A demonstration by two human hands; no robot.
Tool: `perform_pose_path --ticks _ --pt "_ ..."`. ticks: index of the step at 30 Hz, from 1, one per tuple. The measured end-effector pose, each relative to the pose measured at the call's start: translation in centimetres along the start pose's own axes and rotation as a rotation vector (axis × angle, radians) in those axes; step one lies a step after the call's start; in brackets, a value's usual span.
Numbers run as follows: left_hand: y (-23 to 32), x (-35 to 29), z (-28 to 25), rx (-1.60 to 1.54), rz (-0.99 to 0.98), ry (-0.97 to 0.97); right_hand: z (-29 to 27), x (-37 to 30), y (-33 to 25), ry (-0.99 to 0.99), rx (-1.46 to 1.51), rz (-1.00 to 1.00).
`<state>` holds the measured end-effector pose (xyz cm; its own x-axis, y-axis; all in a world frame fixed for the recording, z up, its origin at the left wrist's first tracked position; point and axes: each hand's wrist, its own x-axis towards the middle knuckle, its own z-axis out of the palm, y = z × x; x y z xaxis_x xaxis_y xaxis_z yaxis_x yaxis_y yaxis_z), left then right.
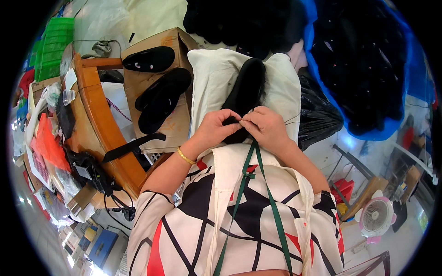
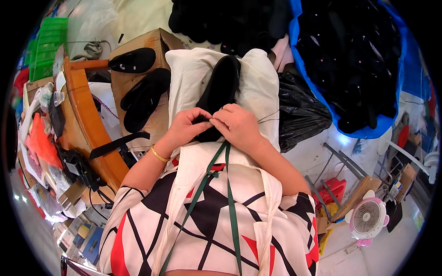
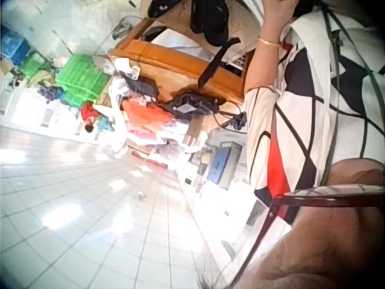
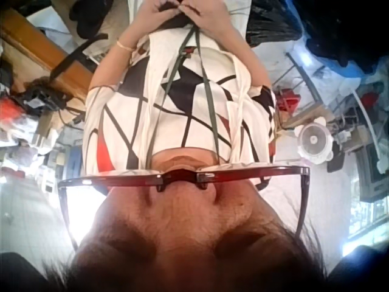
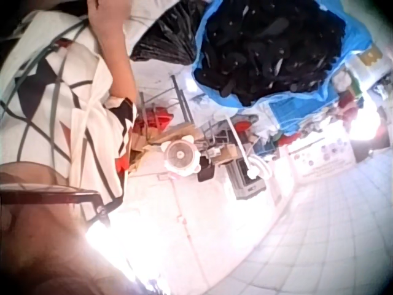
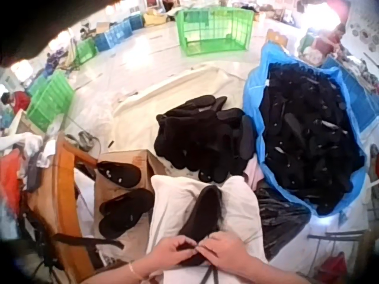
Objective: The person sits on the floor and hand-sews a black slipper using a needle and thread. They repeatedly pull the thread through the slipper's fabric to secure it, occasionally adjusting the slipper's position on their lap.
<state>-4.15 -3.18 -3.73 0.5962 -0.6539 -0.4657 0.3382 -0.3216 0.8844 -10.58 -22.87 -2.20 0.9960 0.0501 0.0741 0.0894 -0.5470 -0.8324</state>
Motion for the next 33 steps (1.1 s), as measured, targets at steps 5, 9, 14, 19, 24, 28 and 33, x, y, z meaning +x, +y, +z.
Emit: perform_pose_path --ticks 5,9,14,19,24,28,33 --pt "0.3 -0.3 0.2 0.148 0.051 0.021 1.3 0.0 -0.4 0.132 -0.098 -0.216" --pt "0.6 -0.8 0.4 0.217 0.076 0.035 -1.3 1.5 -3.7 0.23 0.302 -0.093" --pt "1.0 -1.7 0.2 0.337 0.16 0.013 -5.3 -0.5 -2.4 0.093 1.264 0.731" --pt "-0.4 -2.5 0.2 0.504 0.334 0.076 -16.1 -3.4 0.1 0.622 1.431 0.457" --pt "-0.4 -1.6 0.0 0.542 0.486 0.06 -34.7 -15.6 10.8 1.227 1.208 0.223" --pt "-0.3 -1.3 -0.2 0.587 0.493 0.083 -40.4 -22.3 14.1 1.668 0.883 0.138" --pt "-0.1 -1.0 0.1 0.622 0.488 0.114 -42.1 -27.6 16.5 1.609 0.614 0.259"
